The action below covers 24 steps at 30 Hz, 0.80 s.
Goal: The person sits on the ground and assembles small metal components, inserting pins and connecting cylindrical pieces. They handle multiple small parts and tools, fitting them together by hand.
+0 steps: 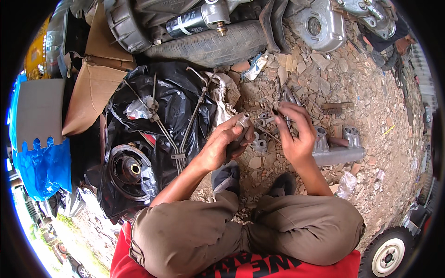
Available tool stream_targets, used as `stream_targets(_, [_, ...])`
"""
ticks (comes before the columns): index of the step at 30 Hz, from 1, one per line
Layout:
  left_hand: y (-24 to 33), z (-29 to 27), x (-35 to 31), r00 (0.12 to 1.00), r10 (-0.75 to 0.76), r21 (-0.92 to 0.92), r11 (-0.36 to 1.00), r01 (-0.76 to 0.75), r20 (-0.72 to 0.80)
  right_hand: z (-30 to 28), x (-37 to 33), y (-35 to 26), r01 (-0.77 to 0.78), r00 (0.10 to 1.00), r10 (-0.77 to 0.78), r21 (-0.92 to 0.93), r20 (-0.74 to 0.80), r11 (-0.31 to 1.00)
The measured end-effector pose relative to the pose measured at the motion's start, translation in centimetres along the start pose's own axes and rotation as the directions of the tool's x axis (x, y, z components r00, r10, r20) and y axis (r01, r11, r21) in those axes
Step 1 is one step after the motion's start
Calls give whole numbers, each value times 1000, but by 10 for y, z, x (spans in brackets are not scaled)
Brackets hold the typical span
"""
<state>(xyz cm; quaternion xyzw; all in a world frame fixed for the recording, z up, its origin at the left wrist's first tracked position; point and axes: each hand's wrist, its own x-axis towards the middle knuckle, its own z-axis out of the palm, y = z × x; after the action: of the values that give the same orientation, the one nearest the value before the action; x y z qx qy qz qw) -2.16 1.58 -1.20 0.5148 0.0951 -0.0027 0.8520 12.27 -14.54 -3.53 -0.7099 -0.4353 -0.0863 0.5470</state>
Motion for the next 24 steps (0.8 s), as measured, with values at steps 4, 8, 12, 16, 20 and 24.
stream_targets(4, [-2, 3, 0, 996, 46, 144, 989, -35, -75, -14, 13, -30, 361, 931, -356, -63, 86, 930])
stream_targets(8, [-9, 8, 1, 993, 106, 248, 965, -88, -59, -3, 11, -26, 360, 931, -356, -44, 82, 932])
stream_targets(12, [-9, 9, 1, 990, 134, 335, 932, -140, 41, -6, 8, -33, 391, 918, -390, 5, 74, 921])
stream_targets(16, [-9, 16, 6, 997, 70, 290, 955, -55, -43, 0, 8, -19, 294, 955, -294, -11, 43, 956])
stream_targets(20, [-11, 11, 2, 998, 58, 266, 963, -50, -20, -4, 7, -31, 341, 937, -343, 48, 61, 939])
stream_targets(24, [-12, 11, 4, 999, 43, 288, 957, -32, -31, -1, 10, -13, 325, 942, -324, -2, 86, 946])
